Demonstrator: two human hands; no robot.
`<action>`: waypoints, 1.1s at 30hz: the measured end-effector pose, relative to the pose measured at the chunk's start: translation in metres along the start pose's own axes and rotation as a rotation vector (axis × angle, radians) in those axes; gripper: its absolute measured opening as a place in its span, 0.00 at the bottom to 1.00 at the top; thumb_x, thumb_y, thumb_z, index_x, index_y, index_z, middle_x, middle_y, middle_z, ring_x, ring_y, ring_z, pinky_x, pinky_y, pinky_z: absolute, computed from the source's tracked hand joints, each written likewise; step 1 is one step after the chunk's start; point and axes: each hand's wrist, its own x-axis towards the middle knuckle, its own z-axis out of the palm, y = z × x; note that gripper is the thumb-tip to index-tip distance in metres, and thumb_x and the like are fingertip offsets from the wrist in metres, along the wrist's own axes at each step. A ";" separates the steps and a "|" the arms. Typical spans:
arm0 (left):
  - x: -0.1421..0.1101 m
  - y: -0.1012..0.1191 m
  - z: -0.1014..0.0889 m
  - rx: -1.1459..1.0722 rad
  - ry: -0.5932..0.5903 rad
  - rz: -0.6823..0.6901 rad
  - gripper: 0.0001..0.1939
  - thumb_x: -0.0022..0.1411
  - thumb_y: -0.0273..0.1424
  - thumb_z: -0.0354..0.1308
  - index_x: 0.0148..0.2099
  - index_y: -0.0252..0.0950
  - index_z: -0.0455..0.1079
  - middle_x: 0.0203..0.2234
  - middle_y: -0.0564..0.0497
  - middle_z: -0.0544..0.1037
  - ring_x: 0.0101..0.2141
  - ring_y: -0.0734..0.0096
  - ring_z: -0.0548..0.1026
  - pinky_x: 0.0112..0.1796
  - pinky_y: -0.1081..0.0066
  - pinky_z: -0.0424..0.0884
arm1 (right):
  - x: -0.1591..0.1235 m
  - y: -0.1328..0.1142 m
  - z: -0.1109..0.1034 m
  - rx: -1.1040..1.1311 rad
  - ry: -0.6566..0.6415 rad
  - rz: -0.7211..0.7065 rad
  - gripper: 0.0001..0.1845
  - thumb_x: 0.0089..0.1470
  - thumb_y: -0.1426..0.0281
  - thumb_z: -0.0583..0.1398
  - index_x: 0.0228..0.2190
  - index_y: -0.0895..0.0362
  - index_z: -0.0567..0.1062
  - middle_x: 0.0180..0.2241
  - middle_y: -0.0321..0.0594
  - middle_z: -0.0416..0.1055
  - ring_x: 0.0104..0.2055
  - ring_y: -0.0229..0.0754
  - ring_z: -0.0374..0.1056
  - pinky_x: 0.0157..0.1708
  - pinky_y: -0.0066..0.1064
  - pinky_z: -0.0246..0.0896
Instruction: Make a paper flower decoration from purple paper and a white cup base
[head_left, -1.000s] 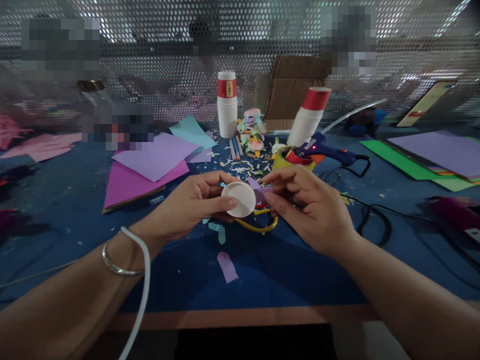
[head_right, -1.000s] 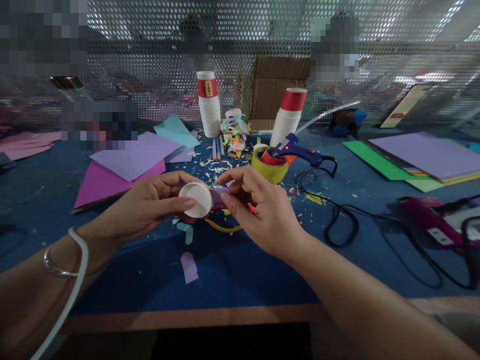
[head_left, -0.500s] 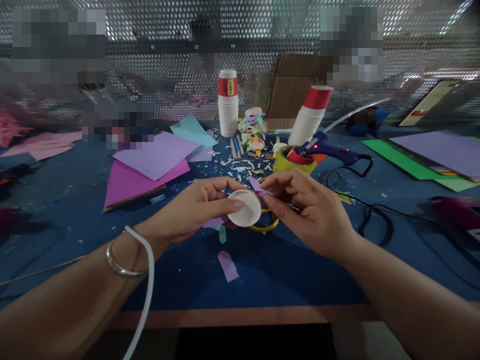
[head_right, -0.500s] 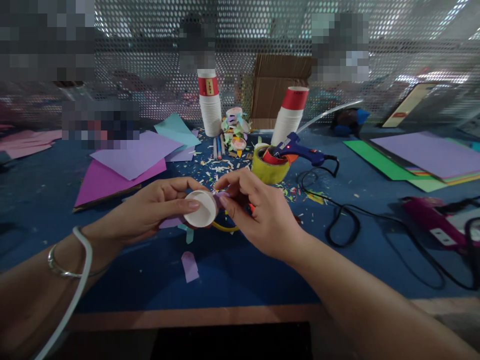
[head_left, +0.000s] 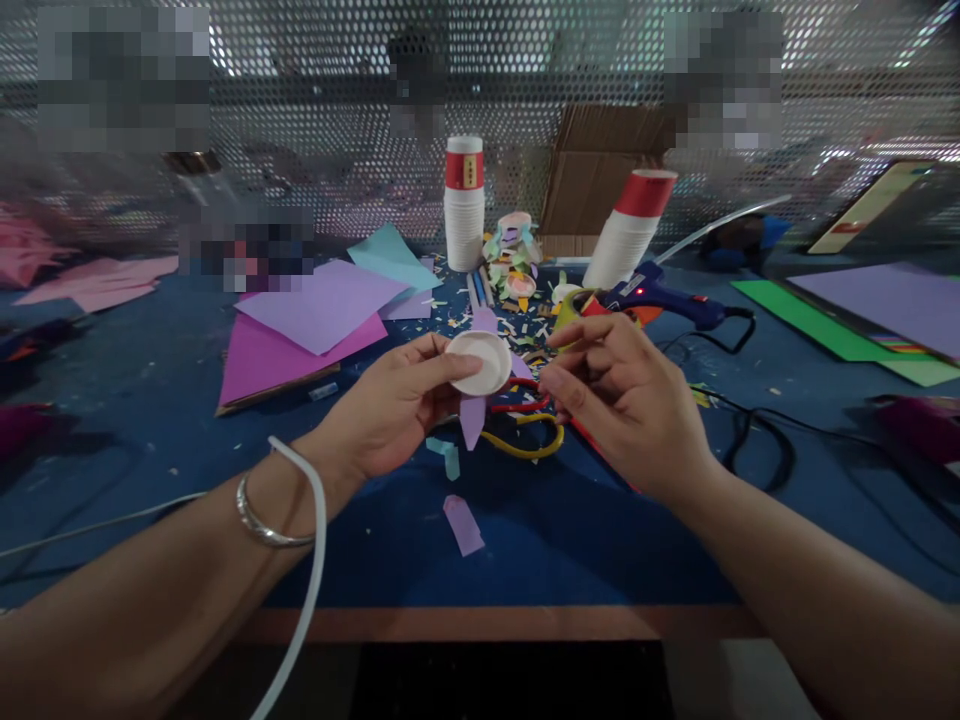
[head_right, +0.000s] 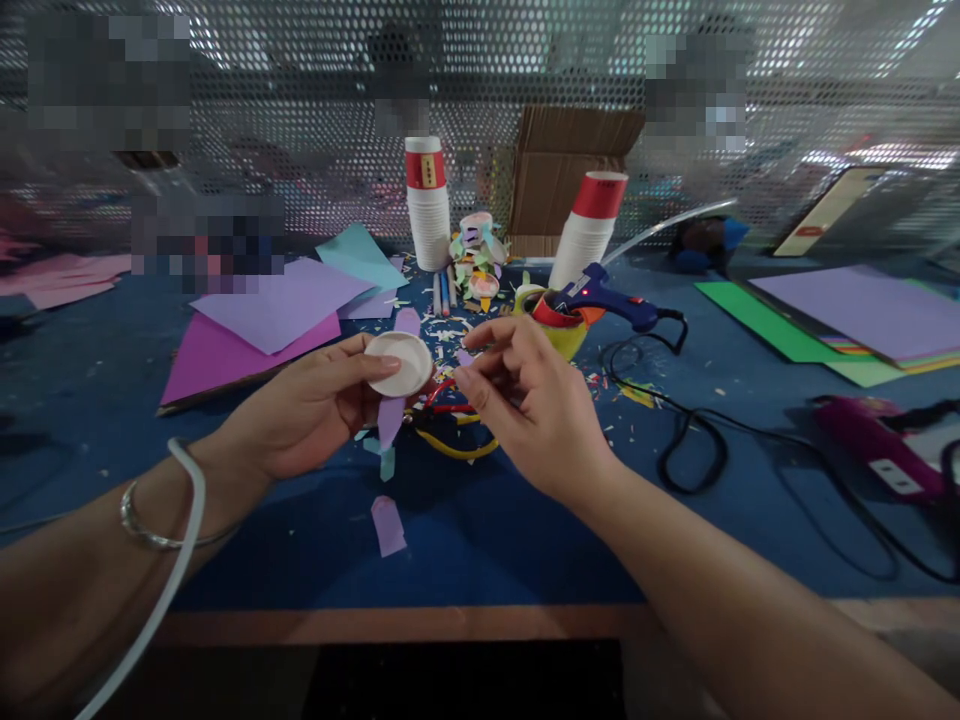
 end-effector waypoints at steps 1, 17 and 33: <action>0.001 -0.001 0.000 -0.033 0.015 0.016 0.10 0.53 0.24 0.69 0.36 0.33 0.72 0.32 0.52 0.80 0.33 0.75 0.77 0.34 0.76 0.71 | -0.001 0.000 0.001 0.016 -0.022 0.012 0.12 0.61 0.66 0.62 0.44 0.55 0.68 0.29 0.33 0.73 0.27 0.34 0.71 0.25 0.27 0.66; 0.004 -0.014 0.011 -0.236 0.102 0.076 0.09 0.59 0.21 0.64 0.40 0.33 0.69 0.33 0.51 0.82 0.33 0.71 0.80 0.36 0.72 0.74 | -0.004 0.009 0.020 0.204 -0.178 0.029 0.09 0.59 0.72 0.62 0.40 0.54 0.66 0.33 0.32 0.66 0.28 0.30 0.65 0.28 0.25 0.65; 0.004 -0.019 0.010 -0.199 0.146 0.133 0.14 0.55 0.25 0.69 0.33 0.36 0.63 0.32 0.53 0.80 0.36 0.70 0.79 0.34 0.72 0.72 | -0.002 0.010 0.019 0.125 -0.201 0.031 0.07 0.59 0.73 0.61 0.35 0.54 0.65 0.31 0.32 0.64 0.29 0.32 0.62 0.28 0.27 0.62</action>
